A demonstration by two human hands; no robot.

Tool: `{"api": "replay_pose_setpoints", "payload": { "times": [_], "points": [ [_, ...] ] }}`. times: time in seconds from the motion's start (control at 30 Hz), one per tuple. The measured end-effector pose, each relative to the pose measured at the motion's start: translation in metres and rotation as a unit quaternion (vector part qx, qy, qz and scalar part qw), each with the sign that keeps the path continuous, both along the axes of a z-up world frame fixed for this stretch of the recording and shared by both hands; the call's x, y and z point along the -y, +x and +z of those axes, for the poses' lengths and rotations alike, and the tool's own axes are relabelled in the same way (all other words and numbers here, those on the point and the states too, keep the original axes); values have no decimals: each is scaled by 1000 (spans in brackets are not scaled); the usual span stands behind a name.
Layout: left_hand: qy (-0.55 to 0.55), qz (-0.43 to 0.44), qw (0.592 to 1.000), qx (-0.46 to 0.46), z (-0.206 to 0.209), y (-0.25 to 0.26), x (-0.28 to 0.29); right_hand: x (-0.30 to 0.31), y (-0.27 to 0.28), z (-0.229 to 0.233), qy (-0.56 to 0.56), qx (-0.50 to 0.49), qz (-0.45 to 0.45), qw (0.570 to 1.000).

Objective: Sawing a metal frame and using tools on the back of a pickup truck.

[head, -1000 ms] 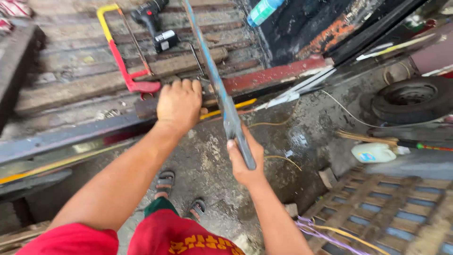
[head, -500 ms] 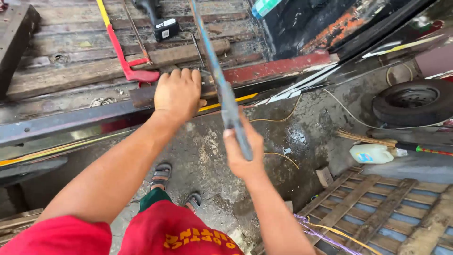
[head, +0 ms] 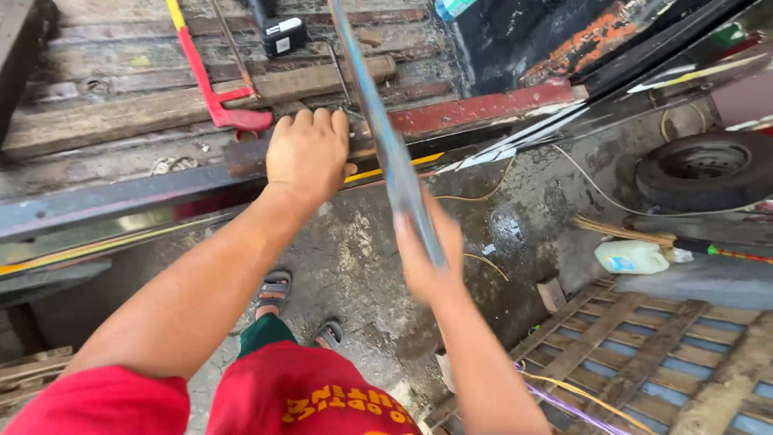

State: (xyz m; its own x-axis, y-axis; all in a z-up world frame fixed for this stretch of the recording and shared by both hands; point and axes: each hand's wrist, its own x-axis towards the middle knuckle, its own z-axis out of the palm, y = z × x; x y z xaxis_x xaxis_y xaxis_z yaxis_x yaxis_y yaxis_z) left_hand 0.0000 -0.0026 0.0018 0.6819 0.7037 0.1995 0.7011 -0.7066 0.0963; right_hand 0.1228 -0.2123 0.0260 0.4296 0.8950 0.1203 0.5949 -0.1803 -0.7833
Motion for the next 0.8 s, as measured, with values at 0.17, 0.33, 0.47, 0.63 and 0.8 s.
{"api": "replay_pose_setpoints", "payload": {
  "times": [0.17, 0.33, 0.47, 0.63, 0.8],
  "points": [
    [2, 0, 1000, 2, 0, 3, 6, -12, -14, 10, 3, -134, -32, 990],
    [15, -2, 1000, 16, 0, 0, -2, 156, -6, 4, -97, -169, -90, 977],
    [11, -10, 999, 31, 1, -2, -1, 140, -17, 11, -82, -300, -186, 932],
    [5, 0, 1000, 25, -1, 1, -2, -19, -4, -8, -11, -67, -37, 997],
    [21, -2, 999, 25, 2, -1, 1, 69, -8, -9, -88, -155, -102, 979]
  ]
}}
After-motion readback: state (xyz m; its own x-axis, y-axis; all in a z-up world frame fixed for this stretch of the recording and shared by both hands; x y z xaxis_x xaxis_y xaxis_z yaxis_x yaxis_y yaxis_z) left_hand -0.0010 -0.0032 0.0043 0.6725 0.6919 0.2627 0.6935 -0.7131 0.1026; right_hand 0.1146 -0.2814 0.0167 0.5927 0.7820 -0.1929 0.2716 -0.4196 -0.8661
